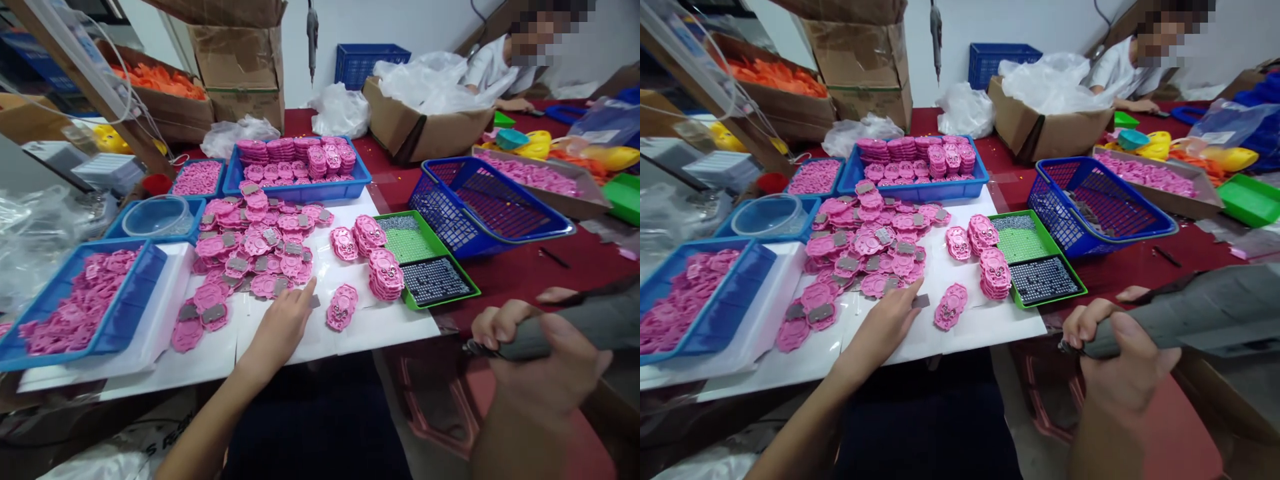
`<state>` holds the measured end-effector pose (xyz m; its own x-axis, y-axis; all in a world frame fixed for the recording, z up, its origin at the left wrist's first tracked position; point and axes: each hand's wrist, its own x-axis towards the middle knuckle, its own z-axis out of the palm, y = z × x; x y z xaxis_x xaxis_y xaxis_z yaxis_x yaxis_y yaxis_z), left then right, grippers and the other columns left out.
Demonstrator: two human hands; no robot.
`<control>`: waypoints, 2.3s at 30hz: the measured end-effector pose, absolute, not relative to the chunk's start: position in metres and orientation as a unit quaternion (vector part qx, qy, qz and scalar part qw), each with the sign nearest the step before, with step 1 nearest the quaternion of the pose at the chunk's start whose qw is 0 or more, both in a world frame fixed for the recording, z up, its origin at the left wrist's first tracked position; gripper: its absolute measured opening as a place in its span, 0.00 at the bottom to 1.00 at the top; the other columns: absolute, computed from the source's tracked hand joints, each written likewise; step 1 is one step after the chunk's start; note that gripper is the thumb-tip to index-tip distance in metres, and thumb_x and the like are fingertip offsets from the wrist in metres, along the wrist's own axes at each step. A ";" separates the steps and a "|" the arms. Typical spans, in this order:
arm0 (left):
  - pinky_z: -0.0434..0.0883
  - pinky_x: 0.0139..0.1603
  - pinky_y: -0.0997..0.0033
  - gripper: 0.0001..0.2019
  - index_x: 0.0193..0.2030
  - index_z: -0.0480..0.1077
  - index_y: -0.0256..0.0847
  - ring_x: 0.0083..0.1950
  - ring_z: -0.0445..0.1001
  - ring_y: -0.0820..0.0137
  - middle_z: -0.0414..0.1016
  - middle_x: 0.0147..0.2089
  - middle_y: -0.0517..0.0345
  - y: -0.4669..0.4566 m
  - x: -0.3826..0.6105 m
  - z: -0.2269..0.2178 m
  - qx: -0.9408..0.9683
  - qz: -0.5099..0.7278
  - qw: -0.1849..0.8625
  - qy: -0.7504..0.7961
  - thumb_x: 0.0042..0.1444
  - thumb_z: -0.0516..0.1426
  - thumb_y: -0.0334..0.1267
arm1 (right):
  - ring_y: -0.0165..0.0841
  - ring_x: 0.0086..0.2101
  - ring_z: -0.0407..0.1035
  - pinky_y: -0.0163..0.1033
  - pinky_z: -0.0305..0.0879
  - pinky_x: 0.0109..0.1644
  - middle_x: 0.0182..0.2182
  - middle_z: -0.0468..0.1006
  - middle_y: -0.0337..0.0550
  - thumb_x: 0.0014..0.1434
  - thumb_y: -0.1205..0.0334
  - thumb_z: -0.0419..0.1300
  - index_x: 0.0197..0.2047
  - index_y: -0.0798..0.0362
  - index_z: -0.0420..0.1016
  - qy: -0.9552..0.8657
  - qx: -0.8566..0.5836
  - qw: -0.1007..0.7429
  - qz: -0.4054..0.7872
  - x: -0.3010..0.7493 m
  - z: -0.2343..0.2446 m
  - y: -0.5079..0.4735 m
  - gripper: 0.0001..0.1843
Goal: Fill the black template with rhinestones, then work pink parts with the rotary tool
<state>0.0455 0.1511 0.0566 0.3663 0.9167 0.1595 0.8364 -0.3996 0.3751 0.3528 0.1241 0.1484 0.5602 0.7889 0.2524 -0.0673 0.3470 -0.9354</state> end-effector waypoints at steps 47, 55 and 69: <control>0.75 0.52 0.59 0.14 0.58 0.72 0.43 0.53 0.75 0.62 0.77 0.51 0.48 0.130 0.057 0.071 0.844 0.332 0.222 0.358 0.68 0.56 0.32 | 0.31 0.11 0.53 0.37 0.53 0.14 0.12 0.65 0.28 0.46 0.58 0.60 0.40 0.46 0.66 -0.387 -0.458 0.735 0.317 0.348 0.139 0.129 0.15; 0.75 0.50 0.63 0.08 0.47 0.78 0.41 0.49 0.75 0.64 0.77 0.47 0.50 0.174 0.077 0.079 0.886 0.191 0.246 0.343 0.68 0.57 0.32 | 0.31 0.12 0.53 0.38 0.52 0.16 0.13 0.66 0.30 0.50 0.60 0.60 0.41 0.45 0.69 -0.406 -0.427 0.736 0.333 0.349 0.137 0.126 0.12; 0.77 0.50 0.64 0.12 0.52 0.76 0.44 0.52 0.77 0.64 0.77 0.53 0.49 0.161 0.072 0.066 0.889 0.244 0.235 0.307 0.70 0.53 0.32 | 0.29 0.10 0.52 0.36 0.52 0.12 0.12 0.64 0.25 0.54 0.56 0.57 0.40 0.44 0.65 -0.410 -0.402 0.768 0.284 0.354 0.137 0.144 0.09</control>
<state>0.0721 0.1608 0.0660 0.6922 0.6614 0.2890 0.4323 -0.7005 0.5677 0.3542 0.1443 0.1371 0.5033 0.7654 0.4010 -0.1071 0.5157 -0.8500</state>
